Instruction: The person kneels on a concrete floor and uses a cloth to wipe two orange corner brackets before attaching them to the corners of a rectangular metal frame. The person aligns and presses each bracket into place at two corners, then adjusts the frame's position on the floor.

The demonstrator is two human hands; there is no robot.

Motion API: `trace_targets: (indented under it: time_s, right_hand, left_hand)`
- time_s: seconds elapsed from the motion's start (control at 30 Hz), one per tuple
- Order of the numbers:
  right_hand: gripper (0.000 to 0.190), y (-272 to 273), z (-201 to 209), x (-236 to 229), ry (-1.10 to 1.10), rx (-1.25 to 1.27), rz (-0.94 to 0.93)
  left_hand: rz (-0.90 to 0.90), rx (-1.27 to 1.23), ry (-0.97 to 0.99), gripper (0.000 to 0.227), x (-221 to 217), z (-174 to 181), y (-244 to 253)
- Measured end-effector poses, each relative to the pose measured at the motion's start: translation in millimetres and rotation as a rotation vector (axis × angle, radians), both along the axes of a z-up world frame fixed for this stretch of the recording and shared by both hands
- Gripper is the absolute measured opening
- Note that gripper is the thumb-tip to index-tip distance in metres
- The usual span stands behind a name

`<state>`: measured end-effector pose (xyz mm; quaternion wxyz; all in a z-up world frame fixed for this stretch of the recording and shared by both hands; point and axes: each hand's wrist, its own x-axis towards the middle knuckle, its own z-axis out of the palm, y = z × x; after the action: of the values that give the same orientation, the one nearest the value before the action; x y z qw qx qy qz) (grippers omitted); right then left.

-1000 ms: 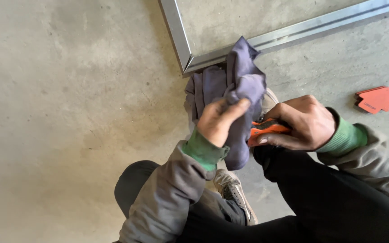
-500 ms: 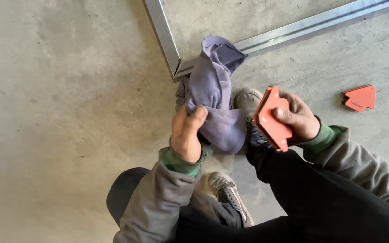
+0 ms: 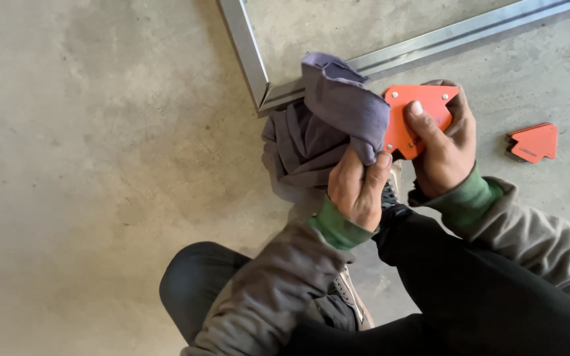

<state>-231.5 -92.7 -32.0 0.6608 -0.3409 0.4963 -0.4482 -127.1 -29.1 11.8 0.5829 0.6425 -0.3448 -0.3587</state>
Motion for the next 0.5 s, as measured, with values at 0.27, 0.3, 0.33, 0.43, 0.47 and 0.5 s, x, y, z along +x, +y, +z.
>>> trace_targets:
  time_s: [0.27, 0.3, 0.33, 0.43, 0.47, 0.5]
  right_hand:
    - [0.023, -45, -11, -5, 0.270, -0.251, -0.045]
    - [0.022, -51, 0, -4, 0.043, -0.062, -0.122]
    - [0.023, -56, 11, -2, -0.184, 0.125, -0.209]
    - [0.028, -60, 28, -18, -0.177, 0.263, -0.144]
    - [0.028, -58, 25, -24, -0.176, 0.269, -0.136]
    - [0.030, -56, 22, -30, -0.230, 0.279, -0.093]
  left_hand:
    - [-0.151, -0.196, -0.255, 0.020, -46, -6, 30]
    - [-0.126, -0.093, -0.241, 0.022, -44, -7, 33]
    - [-0.110, 0.006, -0.227, 0.025, -41, -9, 36]
    - [-0.117, 0.353, 0.000, 0.039, 17, 1, 22]
    - [-0.108, 0.358, 0.001, 0.039, 29, -2, 17]
    - [-0.055, 0.245, 0.054, 0.039, 42, -5, 12]
